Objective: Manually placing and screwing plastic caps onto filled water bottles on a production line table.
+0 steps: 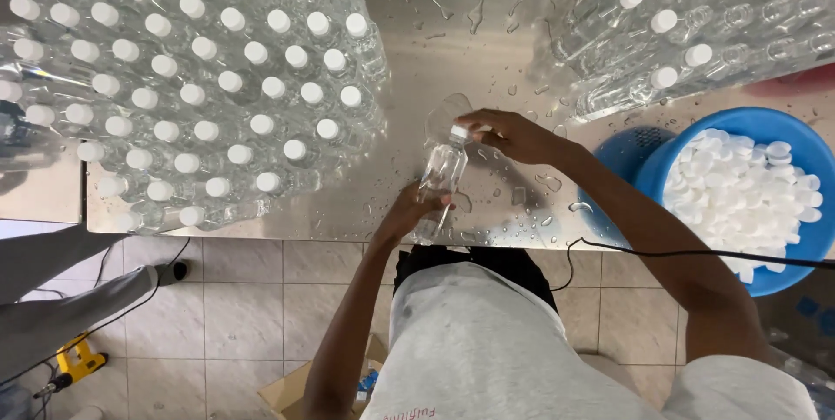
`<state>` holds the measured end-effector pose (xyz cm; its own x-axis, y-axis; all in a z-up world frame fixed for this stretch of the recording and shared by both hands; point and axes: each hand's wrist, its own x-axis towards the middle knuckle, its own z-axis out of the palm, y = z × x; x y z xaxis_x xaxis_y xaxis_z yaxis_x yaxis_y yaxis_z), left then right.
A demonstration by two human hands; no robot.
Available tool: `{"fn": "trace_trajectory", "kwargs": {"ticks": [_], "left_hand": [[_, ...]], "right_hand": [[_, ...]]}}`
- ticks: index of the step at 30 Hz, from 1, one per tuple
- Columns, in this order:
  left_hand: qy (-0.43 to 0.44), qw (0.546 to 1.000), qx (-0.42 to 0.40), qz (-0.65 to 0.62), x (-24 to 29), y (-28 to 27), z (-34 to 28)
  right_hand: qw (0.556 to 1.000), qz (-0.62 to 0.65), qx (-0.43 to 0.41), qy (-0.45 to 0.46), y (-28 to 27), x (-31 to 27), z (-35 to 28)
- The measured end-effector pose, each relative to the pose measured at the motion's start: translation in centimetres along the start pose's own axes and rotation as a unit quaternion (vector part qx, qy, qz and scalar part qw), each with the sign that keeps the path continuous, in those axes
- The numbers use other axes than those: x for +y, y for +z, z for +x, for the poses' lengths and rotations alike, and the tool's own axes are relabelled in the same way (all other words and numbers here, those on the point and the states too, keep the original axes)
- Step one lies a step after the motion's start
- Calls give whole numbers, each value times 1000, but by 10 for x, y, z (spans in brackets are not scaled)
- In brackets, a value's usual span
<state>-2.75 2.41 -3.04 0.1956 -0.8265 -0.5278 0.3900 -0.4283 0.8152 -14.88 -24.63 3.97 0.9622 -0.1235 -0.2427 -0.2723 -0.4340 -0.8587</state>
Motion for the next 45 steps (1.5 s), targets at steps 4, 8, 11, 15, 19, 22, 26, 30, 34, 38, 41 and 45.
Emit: {"fn": "trace_trajectory", "kwargs": {"ticks": [4, 8, 11, 15, 19, 22, 26, 30, 34, 38, 41, 45], "left_hand": [[18, 997, -65, 23, -4, -13, -5], [41, 984, -105, 139, 7, -28, -15], [29, 970, -114, 212, 52, -16, -33], [17, 941, -91, 326, 66, -13, -41], [-38, 962, -152, 222, 80, -7, -61], [-59, 946, -320, 13, 15, -27, -43], [-76, 864, -432, -246, -64, -38, -34], [-64, 971, -231, -17, -35, -51, -47], [63, 826, 49, 559, -37, -27, -79], [134, 658, 203, 712, -86, -56, -82], [183, 763, 389, 484, -131, -81, -89], [288, 715, 569, 288, -143, -112, -91]], "right_hand": [[998, 38, -45, 1, -2, 6, -1], [984, -74, -124, 104, -6, -17, -12], [972, -98, -123, 173, 23, 55, -19], [942, 52, -77, 324, 46, 52, -43], [985, -160, 50, 34, 50, -5, -67], [910, -292, 153, -252, 63, -10, -78], [827, -323, 164, -429, 89, 13, -67], [947, -102, 132, -273, 107, 49, -31], [964, 58, -50, 255, 145, 61, 10], [920, 125, -159, 337, 142, 30, 44], [950, 125, -163, 236, 103, -23, 44], [983, -87, 13, 164, 19, -52, 37]]}}
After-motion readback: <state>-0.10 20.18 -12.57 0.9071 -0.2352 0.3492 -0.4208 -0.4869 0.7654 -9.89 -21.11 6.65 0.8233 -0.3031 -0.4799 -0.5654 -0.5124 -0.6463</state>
